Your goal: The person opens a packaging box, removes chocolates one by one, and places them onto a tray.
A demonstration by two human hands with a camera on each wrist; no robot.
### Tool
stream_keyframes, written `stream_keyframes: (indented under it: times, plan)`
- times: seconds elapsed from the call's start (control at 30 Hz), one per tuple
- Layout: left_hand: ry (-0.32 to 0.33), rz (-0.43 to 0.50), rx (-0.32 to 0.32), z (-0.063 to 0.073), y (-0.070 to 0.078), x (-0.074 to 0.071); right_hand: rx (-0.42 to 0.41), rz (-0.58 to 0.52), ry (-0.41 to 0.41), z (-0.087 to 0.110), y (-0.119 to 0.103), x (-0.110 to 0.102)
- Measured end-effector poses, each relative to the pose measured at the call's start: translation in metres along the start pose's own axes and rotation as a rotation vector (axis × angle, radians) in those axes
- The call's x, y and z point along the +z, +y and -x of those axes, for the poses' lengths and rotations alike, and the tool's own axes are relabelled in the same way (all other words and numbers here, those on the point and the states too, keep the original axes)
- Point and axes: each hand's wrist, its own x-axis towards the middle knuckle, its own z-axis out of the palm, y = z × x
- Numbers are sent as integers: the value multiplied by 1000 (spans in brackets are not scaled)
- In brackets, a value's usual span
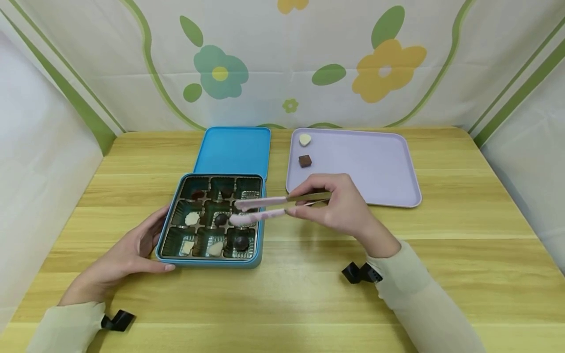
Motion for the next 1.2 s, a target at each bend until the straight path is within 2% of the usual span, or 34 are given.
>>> stream_keyframes:
  times: [0.17, 0.33, 0.53, 0.77, 0.93, 1.2]
  plan:
    - [-6, 8, -8, 1, 2, 0, -128, 103, -131, 0, -8, 10]
    - [-1, -3, -7, 3, 3, 0, -207, 225, -191, -3, -22, 24]
    - [7, -7, -12, 7, 4, -1, -201, 393, -257, -13, -45, 37]
    - [6, 5, -3, 7, 4, 1, -204, 562, -395, -26, -59, 47]
    - [9, 3, 2, 5, 3, 2, -166, 512, -421, -28, -56, 43]
    - [6, -3, -5, 2, 3, 2, -99, 338, -361, -28, -46, 28]
